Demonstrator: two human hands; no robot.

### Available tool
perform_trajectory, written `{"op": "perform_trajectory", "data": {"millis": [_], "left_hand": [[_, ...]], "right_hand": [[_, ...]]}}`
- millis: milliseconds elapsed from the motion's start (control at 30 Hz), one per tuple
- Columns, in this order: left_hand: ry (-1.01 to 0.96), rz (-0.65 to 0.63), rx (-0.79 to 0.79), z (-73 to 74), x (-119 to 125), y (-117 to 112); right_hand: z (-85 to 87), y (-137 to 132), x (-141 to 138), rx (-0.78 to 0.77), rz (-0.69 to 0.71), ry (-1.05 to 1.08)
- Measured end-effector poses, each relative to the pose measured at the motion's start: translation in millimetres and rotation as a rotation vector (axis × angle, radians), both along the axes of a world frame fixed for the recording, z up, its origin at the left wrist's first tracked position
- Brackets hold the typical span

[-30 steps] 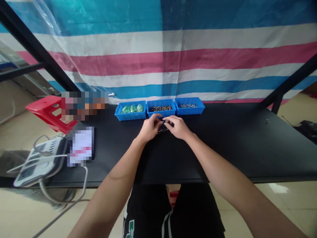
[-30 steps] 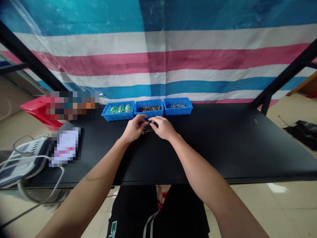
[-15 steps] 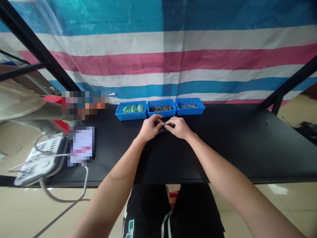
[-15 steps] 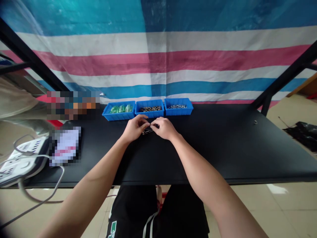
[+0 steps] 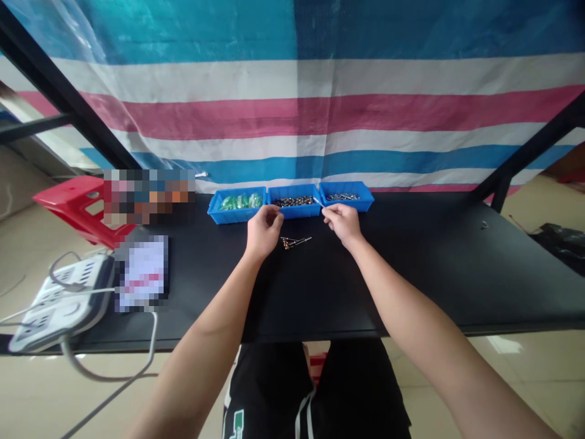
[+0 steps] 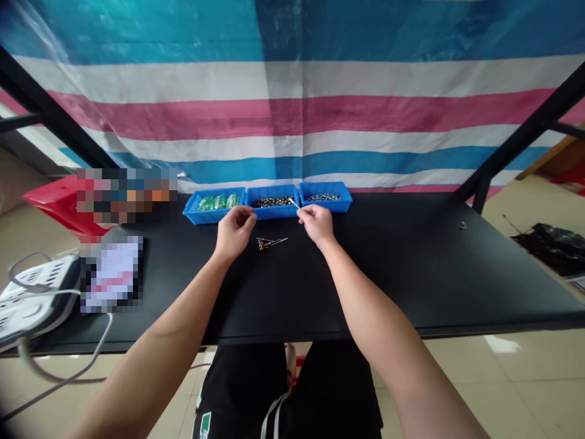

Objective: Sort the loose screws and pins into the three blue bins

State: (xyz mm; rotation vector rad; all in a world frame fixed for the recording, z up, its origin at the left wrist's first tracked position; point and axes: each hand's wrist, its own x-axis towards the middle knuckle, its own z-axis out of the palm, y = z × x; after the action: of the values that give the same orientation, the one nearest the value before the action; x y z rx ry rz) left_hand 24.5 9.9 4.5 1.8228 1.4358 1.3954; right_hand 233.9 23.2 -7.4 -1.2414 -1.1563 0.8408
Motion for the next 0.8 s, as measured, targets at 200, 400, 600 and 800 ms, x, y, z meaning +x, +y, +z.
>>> {"op": "perform_trajectory", "data": {"millis": [200,400,600,800], "left_hand": [[0.023,-0.019,-0.031,4.5,2,-4],[0.049,-0.015,-0.029,5.6,2,-4],[0.185,0.003,-0.050,4.6,1,-3],[0.526,-0.040,-0.046,-1.8,-1,-4]], "right_hand": [[8.8,12,23,-0.124,-0.228,0.465],[14.4,12,37,-0.095,-0.262,0.551],[10.3,13,31,-0.022,-0.242,0.443],[-1.4,5,17,0.126,-0.102,-0.049]]}}
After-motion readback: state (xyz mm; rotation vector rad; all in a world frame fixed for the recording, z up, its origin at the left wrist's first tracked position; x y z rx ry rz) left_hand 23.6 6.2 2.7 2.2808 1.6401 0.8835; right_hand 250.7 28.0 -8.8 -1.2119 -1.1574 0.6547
